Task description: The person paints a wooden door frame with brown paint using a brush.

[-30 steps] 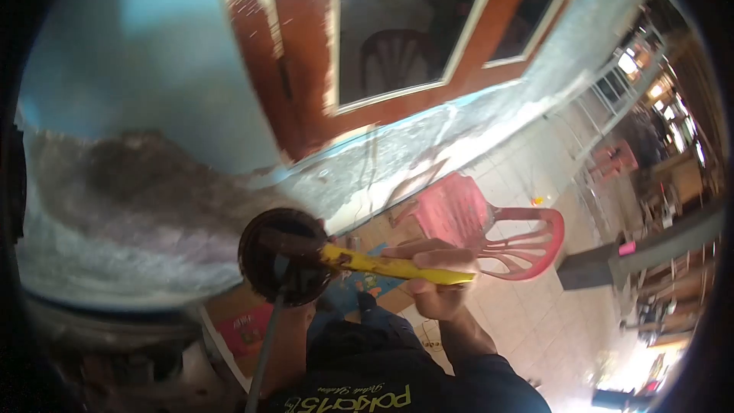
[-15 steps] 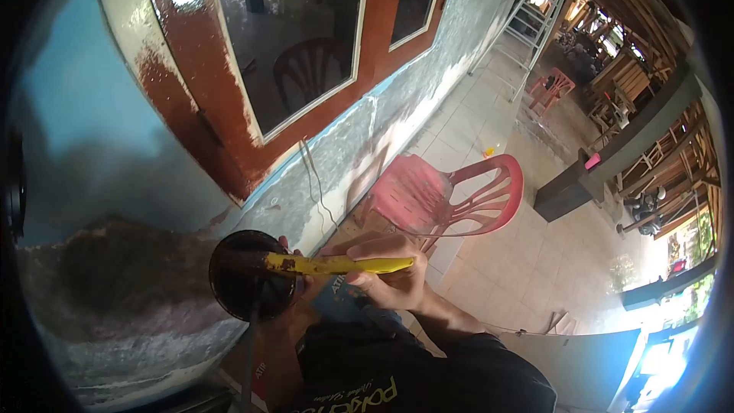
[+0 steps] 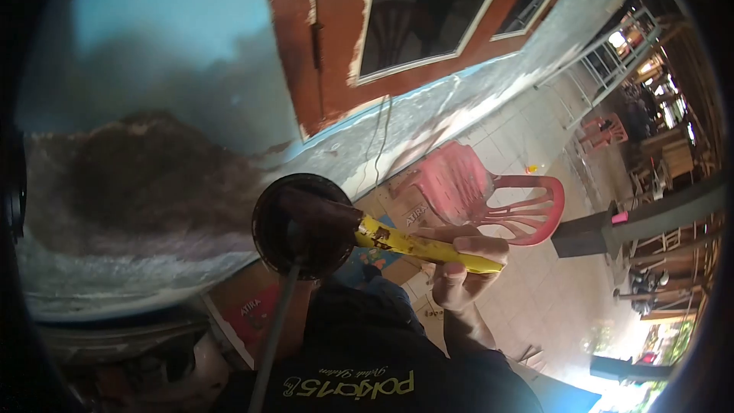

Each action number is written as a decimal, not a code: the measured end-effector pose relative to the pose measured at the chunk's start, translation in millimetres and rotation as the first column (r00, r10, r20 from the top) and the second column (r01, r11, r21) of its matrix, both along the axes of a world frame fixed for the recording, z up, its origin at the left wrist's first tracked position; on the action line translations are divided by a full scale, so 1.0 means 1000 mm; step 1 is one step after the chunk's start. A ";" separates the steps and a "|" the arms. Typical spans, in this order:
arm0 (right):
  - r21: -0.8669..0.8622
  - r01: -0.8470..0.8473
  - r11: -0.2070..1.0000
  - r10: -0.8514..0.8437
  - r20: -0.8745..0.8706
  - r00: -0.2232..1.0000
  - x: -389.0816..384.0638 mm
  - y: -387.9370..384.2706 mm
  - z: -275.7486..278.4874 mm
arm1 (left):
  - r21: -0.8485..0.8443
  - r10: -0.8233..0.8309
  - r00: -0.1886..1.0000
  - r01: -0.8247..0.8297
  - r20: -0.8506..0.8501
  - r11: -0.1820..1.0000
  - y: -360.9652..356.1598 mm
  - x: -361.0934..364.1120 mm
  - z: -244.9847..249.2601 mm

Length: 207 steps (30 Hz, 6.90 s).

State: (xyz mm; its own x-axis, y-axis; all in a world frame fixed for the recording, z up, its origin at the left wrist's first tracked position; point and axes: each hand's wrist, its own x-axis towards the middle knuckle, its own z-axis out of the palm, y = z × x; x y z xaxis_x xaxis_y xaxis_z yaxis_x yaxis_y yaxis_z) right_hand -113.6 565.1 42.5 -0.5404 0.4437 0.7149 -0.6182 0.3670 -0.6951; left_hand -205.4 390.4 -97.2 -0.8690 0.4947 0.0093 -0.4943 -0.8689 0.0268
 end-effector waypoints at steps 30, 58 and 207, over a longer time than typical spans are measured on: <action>0.206 -0.211 0.955 0.194 0.102 0.976 0.000 0.048 -0.015 | -0.016 0.059 0.994 -0.057 0.089 0.998 0.028 0.013 -0.031; 0.071 -0.294 0.953 0.292 0.032 0.956 -0.051 0.138 -0.014 | 0.018 0.218 0.975 -0.219 0.049 0.976 0.107 -0.005 -0.022; -0.530 -0.555 0.642 0.522 -0.227 0.822 -0.198 0.169 -0.090 | 0.114 0.365 0.865 -0.424 0.345 0.898 0.087 0.024 -0.169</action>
State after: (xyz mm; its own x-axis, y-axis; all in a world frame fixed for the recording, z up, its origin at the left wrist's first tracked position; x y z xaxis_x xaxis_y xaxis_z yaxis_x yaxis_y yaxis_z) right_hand -311.4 733.8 -47.3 -0.7836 0.4038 0.4721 -0.6207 -0.4776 -0.6218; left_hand -181.4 477.4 -265.8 -0.9640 0.1251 -0.2347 -0.0660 -0.9674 -0.2445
